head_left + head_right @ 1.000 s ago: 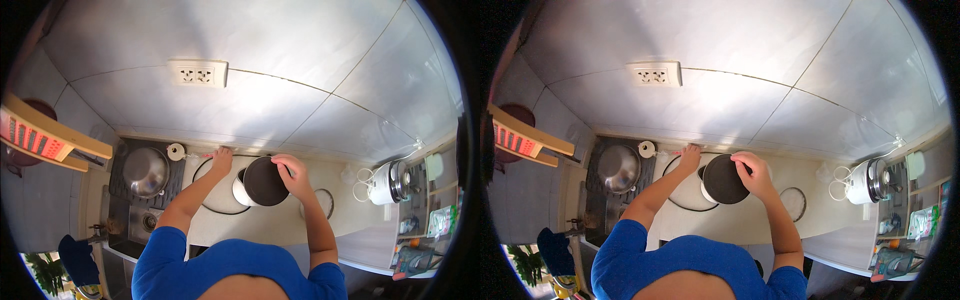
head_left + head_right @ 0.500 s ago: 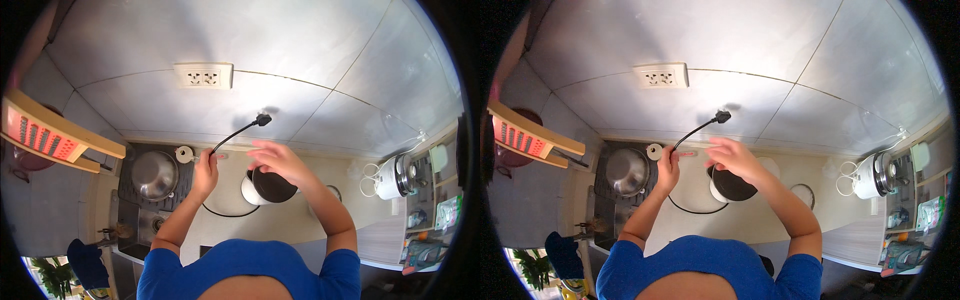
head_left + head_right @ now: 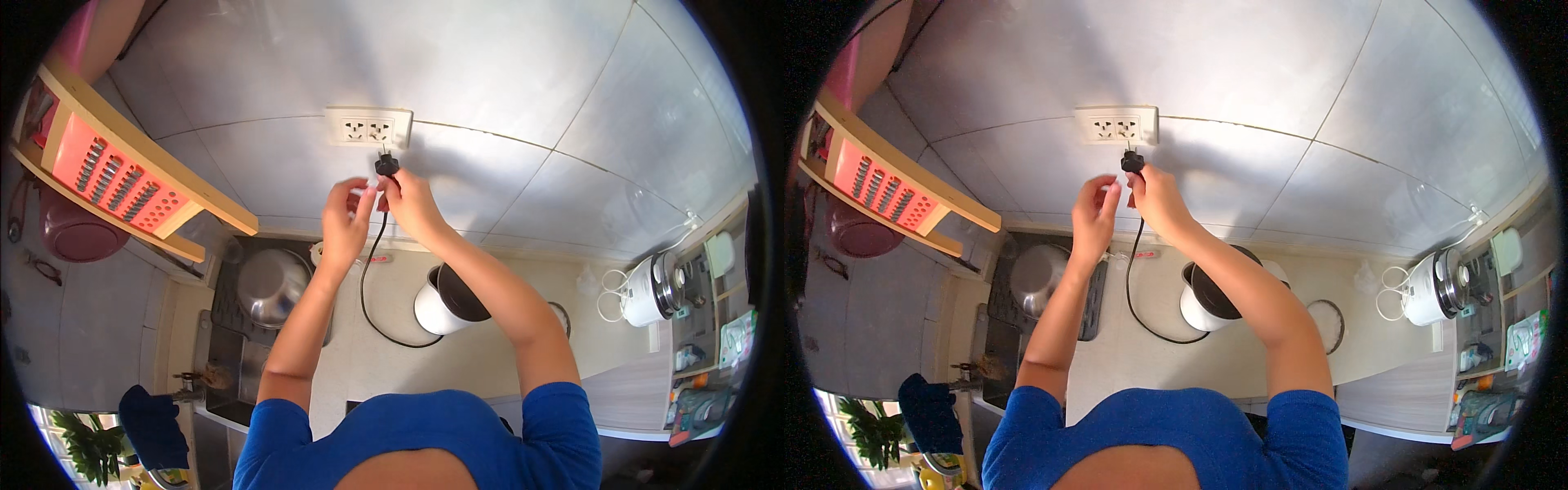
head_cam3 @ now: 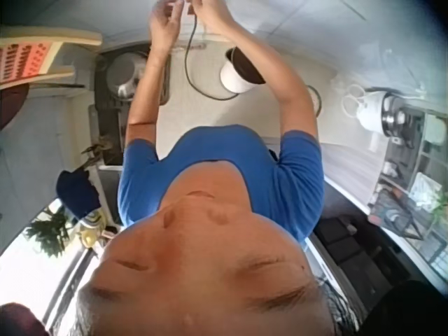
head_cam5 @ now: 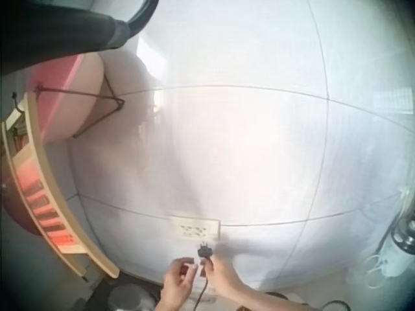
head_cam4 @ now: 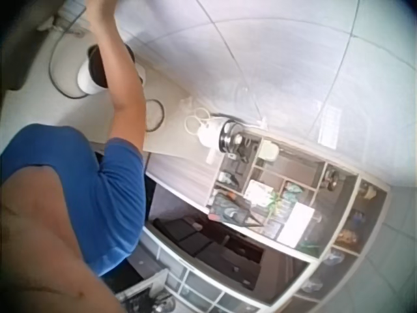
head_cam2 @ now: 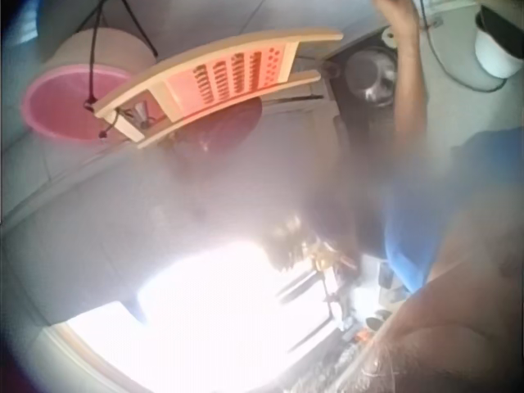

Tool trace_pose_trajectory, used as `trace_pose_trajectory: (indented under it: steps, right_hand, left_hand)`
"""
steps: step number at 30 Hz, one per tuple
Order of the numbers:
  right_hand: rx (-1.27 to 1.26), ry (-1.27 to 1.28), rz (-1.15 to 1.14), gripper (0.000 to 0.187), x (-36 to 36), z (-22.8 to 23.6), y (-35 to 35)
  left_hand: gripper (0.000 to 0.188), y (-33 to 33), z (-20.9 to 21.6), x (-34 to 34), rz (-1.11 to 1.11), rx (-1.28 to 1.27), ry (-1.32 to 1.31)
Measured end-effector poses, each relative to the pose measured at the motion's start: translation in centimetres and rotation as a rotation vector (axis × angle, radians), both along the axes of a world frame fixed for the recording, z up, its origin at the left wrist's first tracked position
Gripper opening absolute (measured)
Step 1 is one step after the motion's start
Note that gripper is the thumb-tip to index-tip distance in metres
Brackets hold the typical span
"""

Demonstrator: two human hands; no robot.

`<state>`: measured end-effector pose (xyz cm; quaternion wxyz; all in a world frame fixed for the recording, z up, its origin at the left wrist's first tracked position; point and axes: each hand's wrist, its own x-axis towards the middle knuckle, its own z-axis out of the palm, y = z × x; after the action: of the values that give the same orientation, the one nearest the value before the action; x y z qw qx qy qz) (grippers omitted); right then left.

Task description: The person fills a kettle with water and plugs it in, then prepares a bottle with a powder packet. They walk to a storage cabinet to retrieve items, then move to the bathroom. In the bathroom, the person squats and washes a white cloth by hand in a green basin filled with water.

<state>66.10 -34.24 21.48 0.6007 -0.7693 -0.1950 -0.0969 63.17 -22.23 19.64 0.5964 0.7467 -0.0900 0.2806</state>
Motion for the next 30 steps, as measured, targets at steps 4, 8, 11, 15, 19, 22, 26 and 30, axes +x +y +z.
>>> trace_pose_trajectory:
  steps: [4, 8, 11, 15, 19, 22, 26, 30]
  right_hand:
    - [-0.069, -0.014, -0.087, 0.018, 1.8, -0.3, 0.8]
    - [-0.075, -0.010, -0.101, 0.018, 1.9, 0.5, 1.2]
    - [-0.136, -0.032, -0.098, 0.018, 1.5, 1.0, 1.2]
    - [-0.053, 0.029, -0.047, 0.019, 2.4, 0.5, 1.3]
    - [-0.046, 0.142, 0.018, 0.023, 2.7, 0.8, 1.0]
    - [0.053, 0.207, 0.164, 0.030, 3.3, 0.9, 0.1]
    - [0.123, 0.230, 0.243, 0.040, 3.4, 1.1, -0.3]
    - [0.048, 0.216, 0.188, 0.042, 3.1, 1.0, -0.9]
  left_hand:
    - [0.026, -1.1, 2.2, 3.2, -0.075, -0.102, 0.092]
    - [0.026, -0.9, 2.1, 4.2, -0.094, -0.129, 0.150]
    - [0.026, -0.8, 1.6, 4.6, -0.111, -0.209, 0.105]
    - [0.027, -0.3, 1.3, 5.7, -0.101, -0.131, 0.053]
    - [0.029, -0.2, 1.3, 5.9, -0.082, -0.082, 0.068]
    - [0.029, 0.3, 0.7, 6.4, -0.102, -0.120, 0.085]
    - [0.032, 0.3, 0.9, 6.4, -0.081, -0.166, 0.071]
    - [0.032, -0.1, 1.5, 6.1, -0.117, -0.233, 0.160]
